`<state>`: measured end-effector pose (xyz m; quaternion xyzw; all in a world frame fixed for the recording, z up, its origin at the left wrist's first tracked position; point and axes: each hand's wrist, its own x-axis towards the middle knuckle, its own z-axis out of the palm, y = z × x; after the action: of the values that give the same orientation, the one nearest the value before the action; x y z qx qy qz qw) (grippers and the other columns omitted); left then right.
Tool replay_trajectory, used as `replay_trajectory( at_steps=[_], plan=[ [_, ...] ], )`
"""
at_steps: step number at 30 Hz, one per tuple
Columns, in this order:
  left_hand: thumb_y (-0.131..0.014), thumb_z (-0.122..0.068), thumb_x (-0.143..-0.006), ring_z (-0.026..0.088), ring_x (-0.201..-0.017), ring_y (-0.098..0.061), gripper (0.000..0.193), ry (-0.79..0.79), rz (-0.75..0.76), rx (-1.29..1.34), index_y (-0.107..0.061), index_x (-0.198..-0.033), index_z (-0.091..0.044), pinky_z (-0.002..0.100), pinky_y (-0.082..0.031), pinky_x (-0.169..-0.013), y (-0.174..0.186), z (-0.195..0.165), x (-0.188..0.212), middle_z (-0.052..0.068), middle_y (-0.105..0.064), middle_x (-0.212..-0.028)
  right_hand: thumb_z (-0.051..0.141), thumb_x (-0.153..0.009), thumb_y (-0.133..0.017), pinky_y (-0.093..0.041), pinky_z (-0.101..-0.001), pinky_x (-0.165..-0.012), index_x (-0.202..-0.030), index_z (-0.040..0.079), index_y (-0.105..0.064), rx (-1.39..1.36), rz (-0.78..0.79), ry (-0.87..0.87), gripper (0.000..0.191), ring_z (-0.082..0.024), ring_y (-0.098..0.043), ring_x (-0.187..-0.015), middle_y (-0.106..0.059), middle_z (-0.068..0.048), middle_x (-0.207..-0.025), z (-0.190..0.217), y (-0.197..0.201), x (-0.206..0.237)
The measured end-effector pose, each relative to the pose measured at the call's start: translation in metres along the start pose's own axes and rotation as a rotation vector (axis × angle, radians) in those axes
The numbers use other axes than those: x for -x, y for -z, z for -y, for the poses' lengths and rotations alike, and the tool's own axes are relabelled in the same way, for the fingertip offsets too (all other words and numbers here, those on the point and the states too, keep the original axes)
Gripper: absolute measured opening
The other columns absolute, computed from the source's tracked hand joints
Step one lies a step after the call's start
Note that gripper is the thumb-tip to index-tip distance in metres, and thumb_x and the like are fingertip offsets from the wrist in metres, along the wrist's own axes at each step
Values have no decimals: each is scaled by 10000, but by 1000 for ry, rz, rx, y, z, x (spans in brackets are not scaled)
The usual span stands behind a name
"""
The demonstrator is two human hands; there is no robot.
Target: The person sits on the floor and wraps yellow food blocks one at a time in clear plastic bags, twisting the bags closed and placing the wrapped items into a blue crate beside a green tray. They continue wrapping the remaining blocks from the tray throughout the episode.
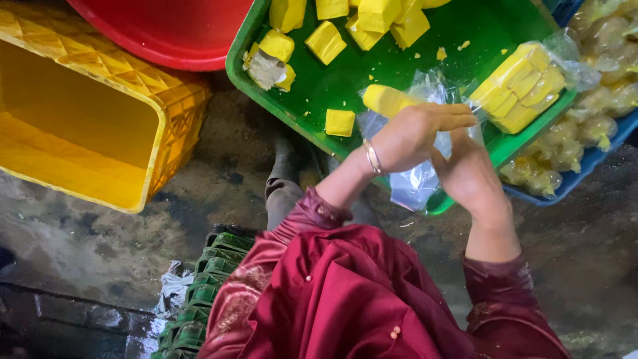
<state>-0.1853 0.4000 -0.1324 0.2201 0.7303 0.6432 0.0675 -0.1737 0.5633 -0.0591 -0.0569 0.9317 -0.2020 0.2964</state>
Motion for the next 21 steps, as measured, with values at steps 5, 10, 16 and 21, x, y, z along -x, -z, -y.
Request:
replay_trajectory(
  at_steps=[5,10,16,21],
  plan=[
    [-558,60,-759,346,-1218,-667,524,-34,194,-28,-707,-1246,-64,396,-536,-1041,28,17,-17,177,-698,-1313,61,-979,-616,-519,-545,-845,-1351,-76,-520,-40,-59,197,408,-518,-625,-1031,-643,-332,-1143,-6,-21,10],
    [-594,-17,-844,344,-1036,-715,366,152,299,-76,-756,-1158,-113,407,-556,-910,38,14,-35,151,-761,-1091,42,-952,-586,-535,-499,-949,-1209,39,-637,229,10,390,263,-442,-660,-1108,-685,-236,-1195,-55,-70,-53],
    [-643,-98,-806,331,-981,-711,217,110,166,-234,-763,-986,-103,419,-559,-833,37,11,-35,113,-748,-1057,133,-972,-590,-504,-409,-1031,-1342,60,-635,190,142,729,380,-271,-633,-1246,-648,-132,-1328,-109,-103,-129],
    [-664,-176,-826,321,-1036,-679,96,108,-110,-429,-716,-845,-98,431,-556,-896,24,-3,-6,121,-656,-1204,149,-927,-620,-502,-377,-1007,-1265,84,-602,-554,371,364,345,-229,-608,-1224,-627,-112,-1264,-86,-92,-129]
  ],
)
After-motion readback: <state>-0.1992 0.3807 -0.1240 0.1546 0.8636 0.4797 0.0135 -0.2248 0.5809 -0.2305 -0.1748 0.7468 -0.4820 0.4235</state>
